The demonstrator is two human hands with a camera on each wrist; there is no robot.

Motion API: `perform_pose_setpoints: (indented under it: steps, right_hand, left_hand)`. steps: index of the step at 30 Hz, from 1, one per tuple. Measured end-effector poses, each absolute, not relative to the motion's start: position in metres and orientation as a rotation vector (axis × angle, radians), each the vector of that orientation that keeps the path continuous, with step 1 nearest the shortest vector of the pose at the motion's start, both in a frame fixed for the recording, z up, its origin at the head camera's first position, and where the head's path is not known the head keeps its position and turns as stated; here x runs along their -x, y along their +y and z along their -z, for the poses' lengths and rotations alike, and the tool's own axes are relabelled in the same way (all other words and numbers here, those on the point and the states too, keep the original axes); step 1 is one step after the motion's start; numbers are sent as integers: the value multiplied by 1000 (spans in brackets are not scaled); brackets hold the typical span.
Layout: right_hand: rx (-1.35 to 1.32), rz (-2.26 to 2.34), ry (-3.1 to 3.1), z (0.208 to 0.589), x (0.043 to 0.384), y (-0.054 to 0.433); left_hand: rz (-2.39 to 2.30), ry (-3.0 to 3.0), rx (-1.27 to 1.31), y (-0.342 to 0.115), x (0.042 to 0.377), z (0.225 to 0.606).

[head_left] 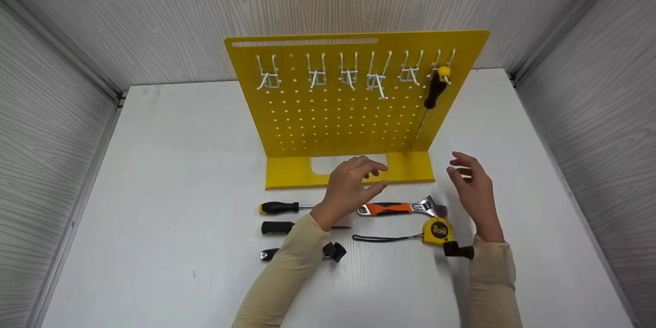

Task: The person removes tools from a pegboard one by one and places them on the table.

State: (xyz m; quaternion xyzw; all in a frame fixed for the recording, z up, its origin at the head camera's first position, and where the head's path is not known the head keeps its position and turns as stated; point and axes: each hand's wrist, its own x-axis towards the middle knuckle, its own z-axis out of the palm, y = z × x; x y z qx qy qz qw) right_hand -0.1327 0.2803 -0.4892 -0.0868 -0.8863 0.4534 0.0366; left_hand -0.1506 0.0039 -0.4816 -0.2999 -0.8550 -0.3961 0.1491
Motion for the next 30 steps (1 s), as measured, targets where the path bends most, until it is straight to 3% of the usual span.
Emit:
perform_pose_setpoints:
  steps: [17,30]
  right_hand:
    - [137,-1624,-2549,487,170,253]
    - [46,-1735,-2499,494,192,235]
  left_hand:
    - [1745,-2387,690,42,181,438]
    - [1878,-2381,633,52,208,421]
